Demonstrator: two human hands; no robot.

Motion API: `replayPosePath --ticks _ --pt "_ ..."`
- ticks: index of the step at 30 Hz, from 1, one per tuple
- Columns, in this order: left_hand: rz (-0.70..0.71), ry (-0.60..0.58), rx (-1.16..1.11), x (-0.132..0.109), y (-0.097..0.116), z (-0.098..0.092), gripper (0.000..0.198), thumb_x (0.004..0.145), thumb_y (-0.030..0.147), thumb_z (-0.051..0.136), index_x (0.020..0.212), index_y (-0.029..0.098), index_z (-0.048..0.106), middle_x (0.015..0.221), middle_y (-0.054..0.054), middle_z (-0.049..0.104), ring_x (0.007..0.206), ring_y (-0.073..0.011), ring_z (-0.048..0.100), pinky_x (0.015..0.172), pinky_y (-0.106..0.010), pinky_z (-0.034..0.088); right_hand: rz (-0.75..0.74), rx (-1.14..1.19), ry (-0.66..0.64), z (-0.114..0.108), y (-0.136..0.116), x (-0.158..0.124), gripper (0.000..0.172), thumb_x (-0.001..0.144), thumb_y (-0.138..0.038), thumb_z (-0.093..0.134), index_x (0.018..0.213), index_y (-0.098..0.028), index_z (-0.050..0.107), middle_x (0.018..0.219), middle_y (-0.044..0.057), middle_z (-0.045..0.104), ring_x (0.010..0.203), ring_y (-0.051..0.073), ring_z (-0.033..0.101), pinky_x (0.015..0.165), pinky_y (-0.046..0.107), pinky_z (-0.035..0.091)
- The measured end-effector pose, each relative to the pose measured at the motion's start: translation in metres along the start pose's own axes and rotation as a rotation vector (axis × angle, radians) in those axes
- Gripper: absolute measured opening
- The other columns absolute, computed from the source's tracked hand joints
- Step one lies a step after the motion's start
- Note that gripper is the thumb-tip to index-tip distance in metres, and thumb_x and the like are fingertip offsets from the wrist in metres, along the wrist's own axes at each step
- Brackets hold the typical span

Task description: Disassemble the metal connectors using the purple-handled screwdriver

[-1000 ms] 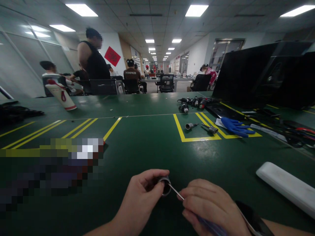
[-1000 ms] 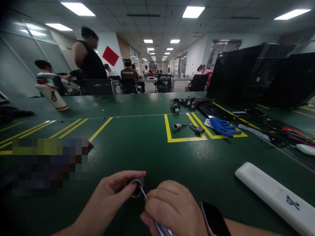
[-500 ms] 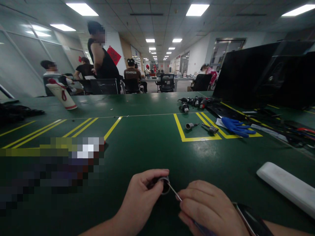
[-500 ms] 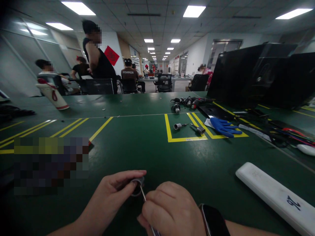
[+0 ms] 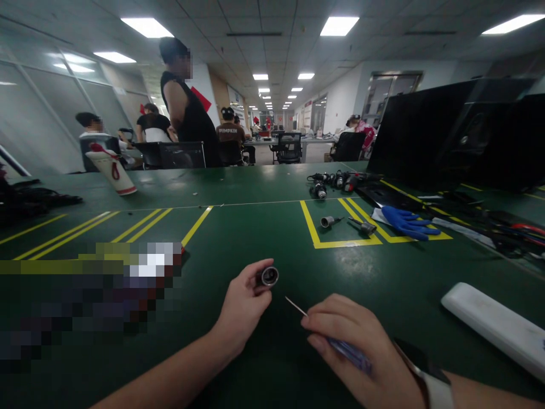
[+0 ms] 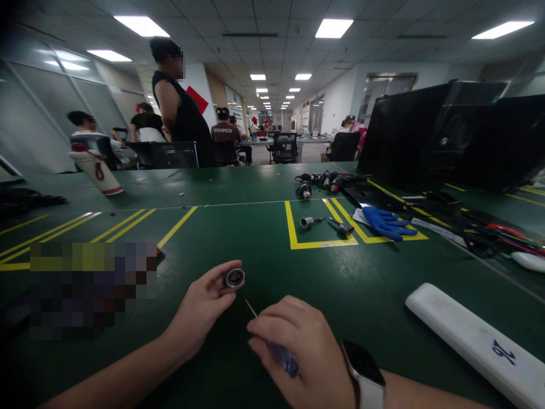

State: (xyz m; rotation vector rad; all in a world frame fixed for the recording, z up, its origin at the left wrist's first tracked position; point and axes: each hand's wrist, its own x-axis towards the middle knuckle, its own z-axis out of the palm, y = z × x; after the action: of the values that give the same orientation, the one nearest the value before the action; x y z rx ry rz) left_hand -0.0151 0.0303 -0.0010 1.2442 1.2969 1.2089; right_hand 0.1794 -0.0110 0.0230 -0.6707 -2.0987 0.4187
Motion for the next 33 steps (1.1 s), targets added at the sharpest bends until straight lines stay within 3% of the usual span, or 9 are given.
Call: replayPosePath --ticks 5,8,11,16,18,20,26,33 --pt "0.256 0.063 0.179 0.043 -0.023 -0.001 0.047 0.064 0.009 0.062 0.110 0.019 0.058 0.109 -0.006 0.055 0.097 -0.0191 0.058 0.086 -0.036 0.048 0.182 0.131 0.045 0.003 0.012 0.005 0.011 0.083 -0.015 0.053 0.090 -0.019 0.061 0.085 0.004 0.066 0.080 0.016 0.060 0.071 0.030 0.049" --pt "0.367 0.093 0.360 0.067 -0.021 0.006 0.047 0.065 0.010 0.065 0.111 0.018 0.058 0.107 -0.006 0.051 0.094 -0.0189 0.056 0.082 -0.034 0.049 0.271 0.159 0.057 -0.003 0.017 0.011 0.010 0.082 -0.019 0.054 0.087 -0.018 0.063 0.083 0.004 0.065 0.078 0.016 0.061 0.070 0.030 0.049" --pt "0.422 0.121 0.547 0.084 -0.012 0.016 0.035 0.066 0.021 0.070 0.099 0.016 0.061 0.097 -0.005 0.052 0.087 -0.0194 0.055 0.078 -0.034 0.047 0.420 0.223 0.090 -0.009 0.025 0.025 0.015 0.082 -0.029 0.056 0.083 -0.017 0.064 0.077 0.004 0.065 0.069 0.016 0.060 0.062 0.030 0.048" --pt "0.478 0.129 0.700 0.096 -0.004 0.023 0.028 0.065 0.038 0.070 0.078 0.017 0.056 0.083 -0.002 0.052 0.077 -0.0192 0.051 0.065 -0.031 0.042 0.613 0.652 0.361 -0.002 0.057 0.058 0.025 0.076 -0.037 0.061 0.066 -0.015 0.063 0.062 0.002 0.062 0.062 0.015 0.058 0.061 0.029 0.046" --pt "0.469 0.104 0.668 0.098 -0.005 0.022 0.030 0.064 0.039 0.070 0.076 0.017 0.052 0.076 0.000 0.052 0.072 -0.0180 0.050 0.063 -0.030 0.041 0.634 0.858 0.484 0.006 0.072 0.068 0.022 0.071 -0.035 0.066 0.063 -0.015 0.062 0.059 0.001 0.061 0.059 0.014 0.057 0.058 0.027 0.044" --pt "0.449 0.033 0.607 0.100 -0.007 0.020 0.030 0.065 0.037 0.069 0.077 0.017 0.051 0.072 0.002 0.052 0.067 -0.0156 0.049 0.059 -0.027 0.040 0.623 0.927 0.528 0.012 0.085 0.072 0.019 0.069 -0.035 0.066 0.065 -0.016 0.061 0.060 0.000 0.062 0.059 0.014 0.058 0.057 0.027 0.044" --pt "0.452 -0.155 0.528 0.103 -0.011 0.017 0.022 0.066 0.031 0.068 0.066 0.016 0.052 0.062 0.004 0.052 0.057 -0.0113 0.047 0.052 -0.022 0.038 0.596 0.930 0.449 0.017 0.098 0.057 0.018 0.073 -0.033 0.062 0.077 -0.015 0.064 0.076 0.007 0.069 0.073 0.020 0.064 0.069 0.034 0.047" --pt "0.503 -0.111 0.546 0.100 -0.008 0.018 0.015 0.070 0.024 0.060 0.063 0.017 0.049 0.061 0.004 0.048 0.057 -0.0112 0.046 0.054 -0.022 0.037 0.450 0.565 0.295 0.014 0.087 0.051 0.016 0.080 -0.026 0.055 0.075 -0.017 0.067 0.076 0.004 0.069 0.078 0.019 0.062 0.077 0.035 0.044"
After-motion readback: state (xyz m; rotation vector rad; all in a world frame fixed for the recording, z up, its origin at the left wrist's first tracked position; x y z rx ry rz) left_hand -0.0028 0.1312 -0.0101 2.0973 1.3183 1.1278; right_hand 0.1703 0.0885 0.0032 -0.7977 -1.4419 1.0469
